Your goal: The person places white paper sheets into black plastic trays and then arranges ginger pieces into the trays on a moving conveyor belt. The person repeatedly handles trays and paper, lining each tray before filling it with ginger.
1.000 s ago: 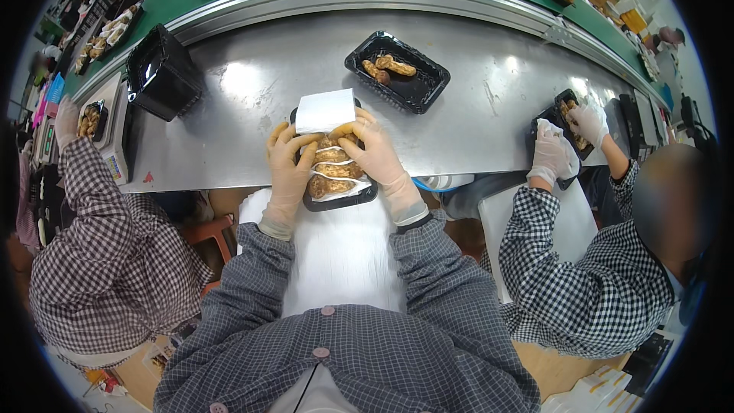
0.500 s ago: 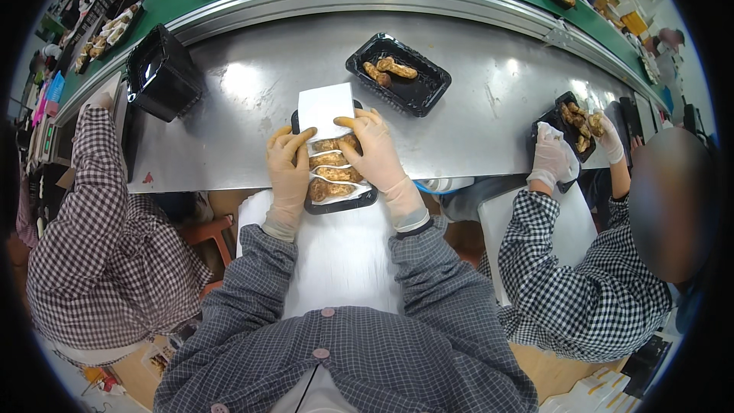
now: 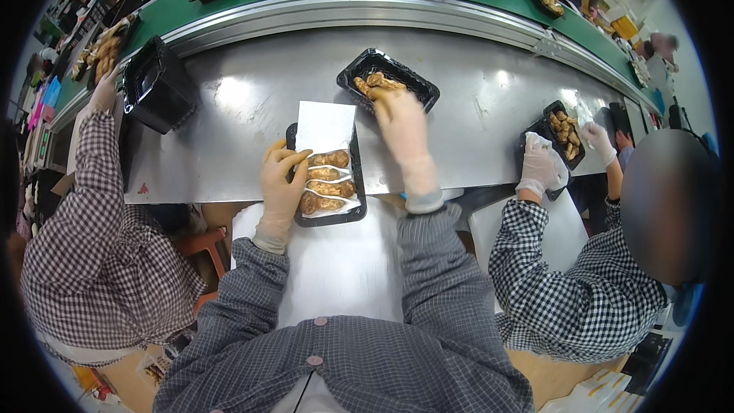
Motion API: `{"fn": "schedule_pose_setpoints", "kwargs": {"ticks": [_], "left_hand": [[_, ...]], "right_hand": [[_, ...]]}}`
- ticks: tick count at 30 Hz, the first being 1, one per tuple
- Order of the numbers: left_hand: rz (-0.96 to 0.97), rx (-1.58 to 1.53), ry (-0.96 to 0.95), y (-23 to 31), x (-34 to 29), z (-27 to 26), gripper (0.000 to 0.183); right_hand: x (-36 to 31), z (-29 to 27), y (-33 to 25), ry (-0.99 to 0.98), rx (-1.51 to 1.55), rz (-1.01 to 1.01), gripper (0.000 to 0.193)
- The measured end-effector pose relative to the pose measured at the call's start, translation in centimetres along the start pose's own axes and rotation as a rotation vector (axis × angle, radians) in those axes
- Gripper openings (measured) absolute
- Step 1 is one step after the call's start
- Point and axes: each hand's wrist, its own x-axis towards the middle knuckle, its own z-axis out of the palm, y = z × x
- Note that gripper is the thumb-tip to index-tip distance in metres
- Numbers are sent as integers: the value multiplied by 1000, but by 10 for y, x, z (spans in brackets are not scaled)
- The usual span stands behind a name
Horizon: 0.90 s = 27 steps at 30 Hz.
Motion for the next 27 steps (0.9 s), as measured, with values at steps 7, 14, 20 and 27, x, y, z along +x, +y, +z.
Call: {"fn": "schedule_pose_setpoints", "kwargs": {"ticks": [7, 14, 20, 27], "left_hand": [[-34, -25, -9, 3, 1, 4, 17], [-38, -3, 18, 0, -4, 4, 16], [-33, 8, 20, -1, 0, 6, 13], [-7, 8, 63, -7, -4, 8, 9]], "right_hand": [[47, 11, 61, -340, -604, 18, 23], [25, -12, 33, -220, 539, 396, 35], [25, -26, -46, -672, 459, 26, 32], [17, 7, -53, -653, 195, -282, 27]]}}
